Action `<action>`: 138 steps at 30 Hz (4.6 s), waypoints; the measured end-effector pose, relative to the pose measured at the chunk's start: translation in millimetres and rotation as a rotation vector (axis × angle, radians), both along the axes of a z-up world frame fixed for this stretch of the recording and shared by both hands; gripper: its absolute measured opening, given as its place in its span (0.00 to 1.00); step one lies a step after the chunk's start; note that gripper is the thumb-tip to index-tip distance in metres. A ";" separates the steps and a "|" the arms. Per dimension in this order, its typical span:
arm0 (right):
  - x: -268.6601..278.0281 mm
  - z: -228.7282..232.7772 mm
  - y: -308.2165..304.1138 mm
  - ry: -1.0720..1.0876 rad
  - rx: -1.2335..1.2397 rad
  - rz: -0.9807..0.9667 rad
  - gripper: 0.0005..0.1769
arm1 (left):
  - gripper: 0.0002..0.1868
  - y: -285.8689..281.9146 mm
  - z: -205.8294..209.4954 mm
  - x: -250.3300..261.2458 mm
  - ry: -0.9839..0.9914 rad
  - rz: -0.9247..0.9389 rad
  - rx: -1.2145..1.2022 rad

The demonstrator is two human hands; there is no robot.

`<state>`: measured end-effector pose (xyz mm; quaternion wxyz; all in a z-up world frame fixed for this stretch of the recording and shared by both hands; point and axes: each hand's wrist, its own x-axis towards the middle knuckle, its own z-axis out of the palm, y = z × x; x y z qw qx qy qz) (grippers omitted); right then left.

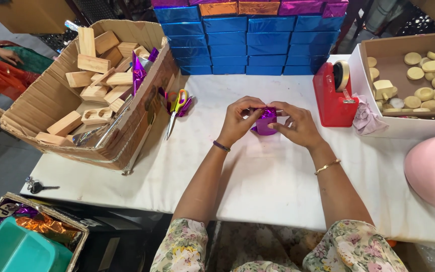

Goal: The person wipes a wooden block with a pink cloth, places a round wooden piece into its slot, and then wraps the block in shiny purple foil. They secure the foil with tape and fold the edges to create a neat package.

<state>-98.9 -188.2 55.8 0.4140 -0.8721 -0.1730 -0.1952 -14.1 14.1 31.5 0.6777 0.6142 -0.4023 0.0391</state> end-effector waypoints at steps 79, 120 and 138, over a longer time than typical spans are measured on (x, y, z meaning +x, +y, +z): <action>25.9 -65.7 -187.8 0.031 0.237 -0.786 0.09 | 0.27 -3.3 -6.8 -16.2 -0.818 0.339 0.484; -20.6 -10.4 -112.8 -0.006 -0.313 -0.823 0.05 | 0.16 0.2 3.4 -19.4 -0.846 0.563 0.312; -3.1 11.2 1.3 0.134 0.459 -0.179 0.16 | 0.15 -2.6 13.4 -24.5 -0.746 0.556 0.179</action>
